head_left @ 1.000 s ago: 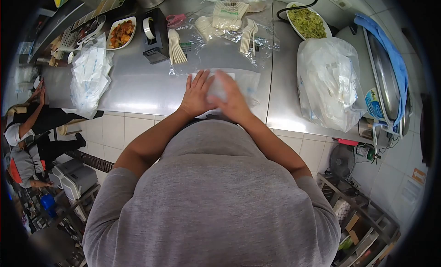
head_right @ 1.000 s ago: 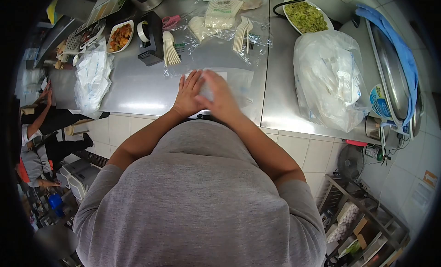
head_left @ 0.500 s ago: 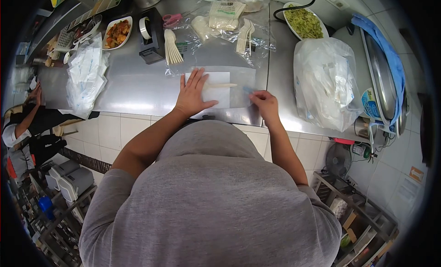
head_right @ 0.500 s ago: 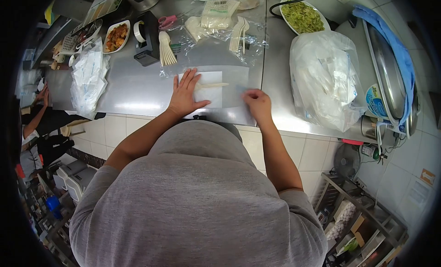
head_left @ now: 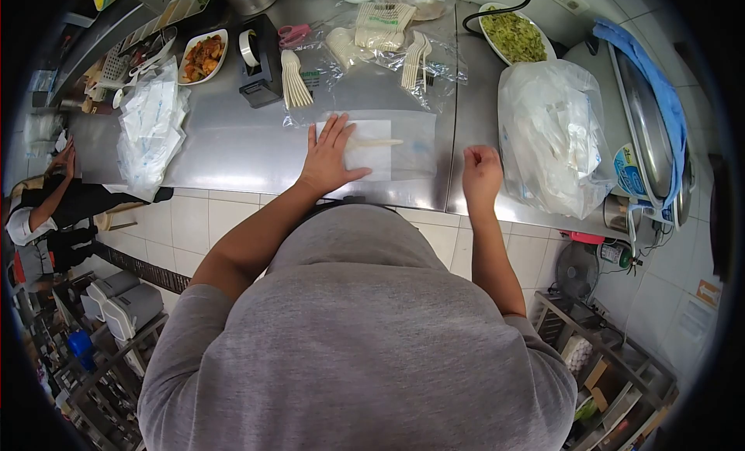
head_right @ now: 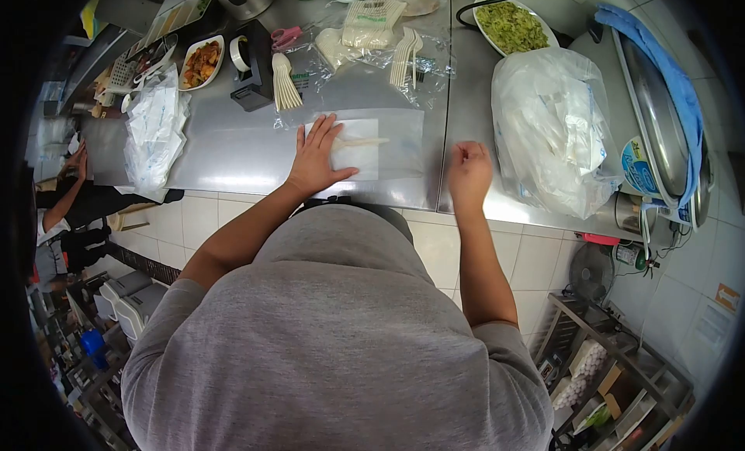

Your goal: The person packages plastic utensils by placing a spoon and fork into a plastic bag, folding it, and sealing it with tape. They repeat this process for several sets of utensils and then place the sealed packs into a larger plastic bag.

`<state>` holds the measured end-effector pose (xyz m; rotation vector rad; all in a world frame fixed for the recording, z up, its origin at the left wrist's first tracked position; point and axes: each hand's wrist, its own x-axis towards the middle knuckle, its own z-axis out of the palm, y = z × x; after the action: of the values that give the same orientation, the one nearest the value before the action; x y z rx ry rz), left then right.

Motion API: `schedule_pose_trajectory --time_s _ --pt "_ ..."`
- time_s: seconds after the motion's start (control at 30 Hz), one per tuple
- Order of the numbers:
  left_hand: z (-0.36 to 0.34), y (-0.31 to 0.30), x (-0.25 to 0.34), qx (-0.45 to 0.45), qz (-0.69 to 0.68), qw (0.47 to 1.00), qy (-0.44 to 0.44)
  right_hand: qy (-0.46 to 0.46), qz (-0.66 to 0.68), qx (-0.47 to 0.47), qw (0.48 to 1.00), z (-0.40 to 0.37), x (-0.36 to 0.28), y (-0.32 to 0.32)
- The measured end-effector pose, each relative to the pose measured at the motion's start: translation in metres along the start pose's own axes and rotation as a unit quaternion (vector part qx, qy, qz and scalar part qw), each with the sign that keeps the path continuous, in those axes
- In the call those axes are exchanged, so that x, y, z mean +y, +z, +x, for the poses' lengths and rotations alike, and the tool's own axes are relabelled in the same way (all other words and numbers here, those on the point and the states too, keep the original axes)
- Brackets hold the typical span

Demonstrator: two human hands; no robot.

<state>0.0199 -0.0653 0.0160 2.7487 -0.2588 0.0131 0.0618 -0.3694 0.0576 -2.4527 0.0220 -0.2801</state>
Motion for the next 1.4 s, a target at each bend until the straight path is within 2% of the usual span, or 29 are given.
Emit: schedule_pose_trajectory --time_s 0.07,0.1,0.17,0.2,0.27,0.37,0.43,0.5,0.53,0.57,0.6,0.63,0.67,0.73,0.8,0.83,0.93,1.0,1.07,1.1,1.13,1.17,1.23,1.27,1.4 --pt "0.003 -0.006 0.006 -0.026 0.019 0.999 -0.014 -0.085 0.169 0.025 0.982 -0.009 -0.038 0.021" --pt "0.004 -0.006 0.009 -0.028 0.018 0.999 -0.01 -0.161 0.14 -0.056 0.975 -0.015 -0.058 0.031" --pt "0.007 -0.007 0.014 -0.05 0.039 0.997 -0.035 -0.243 0.18 -0.178 0.936 -0.027 -0.097 0.054" --pt "0.007 -0.007 0.015 -0.05 0.039 0.997 -0.033 -0.242 0.18 -0.177 0.937 -0.028 -0.093 0.068" --pt "0.006 -0.009 0.014 -0.079 0.04 0.995 -0.04 -0.266 -0.012 -0.243 0.933 -0.024 -0.072 0.111" --pt "0.005 -0.018 0.017 -0.077 0.014 0.995 -0.054 -0.183 -0.154 -0.21 0.948 0.003 -0.026 0.095" --pt "-0.001 -0.017 0.014 -0.089 0.016 0.994 -0.064 -0.186 -0.123 -0.18 0.958 0.004 -0.004 0.076" --pt "-0.007 -0.014 0.005 0.06 -0.022 0.998 -0.006 -0.23 -0.039 -0.118 0.965 0.003 -0.001 0.056" --pt "-0.012 -0.018 -0.001 0.061 -0.023 0.998 -0.007 -0.282 -0.027 -0.121 0.951 -0.003 -0.018 0.037" --pt "-0.023 -0.026 -0.01 0.055 -0.046 0.996 0.049 -0.28 -0.027 -0.123 0.952 -0.009 -0.021 0.034" --pt "-0.035 -0.031 -0.017 0.046 -0.071 0.991 0.105 -0.307 0.008 -0.18 0.935 -0.017 -0.022 0.032" --pt "-0.047 -0.031 -0.022 0.043 -0.072 0.991 0.107 -0.332 0.044 -0.233 0.913 -0.023 -0.022 0.03" --pt "-0.057 -0.029 -0.029 0.026 -0.071 0.99 0.116 -0.31 0.028 -0.262 0.913 -0.03 -0.017 0.033" --pt "-0.064 -0.022 -0.039 0.008 -0.07 0.99 0.125 -0.32 0.021 -0.258 0.911 -0.036 -0.008 0.034" --pt "-0.063 -0.018 -0.046 0.069 -0.035 0.986 0.147 -0.33 0.014 -0.255 0.909 -0.038 -0.006 0.036" --pt "-0.063 -0.017 -0.046 0.068 -0.036 0.986 0.147 -0.328 0.018 -0.24 0.913 -0.039 -0.007 0.037" --pt "-0.052 -0.021 -0.043 0.084 -0.136 0.986 0.052 -0.33 0.037 -0.214 0.919 -0.03 -0.003 0.041" --pt "-0.053 -0.024 -0.044 0.088 -0.162 0.982 0.045 -0.33 0.057 -0.207 0.919 -0.026 -0.001 0.047" --pt "-0.054 -0.027 -0.046 0.091 -0.188 0.977 0.041 -0.202 0.154 -0.206 0.945 -0.023 0.002 0.05" --pt "-0.054 -0.027 -0.045 0.097 -0.205 0.974 0.015 -0.201 0.154 -0.206 0.945 -0.023 0.0 0.052" --pt "-0.054 -0.027 -0.044 0.102 -0.223 0.969 -0.011 -0.063 0.232 -0.221 0.945 -0.024 -0.002 0.054" --pt "-0.051 -0.025 -0.043 0.102 -0.224 0.969 -0.01 0.075 0.303 -0.23 0.922 -0.023 -0.003 0.056" --pt "-0.044 -0.015 -0.044 0.119 -0.302 0.925 -0.195 0.086 0.344 -0.191 0.915 -0.019 -0.002 0.069" --pt "-0.039 -0.009 -0.045 0.13 -0.37 0.893 -0.219 0.096 0.384 -0.153 0.906 -0.017 -0.002 0.076" --pt "-0.025 -0.012 -0.041 0.134 -0.334 0.898 -0.252 0.134 0.346 -0.126 0.92 -0.012 -0.01 0.086"
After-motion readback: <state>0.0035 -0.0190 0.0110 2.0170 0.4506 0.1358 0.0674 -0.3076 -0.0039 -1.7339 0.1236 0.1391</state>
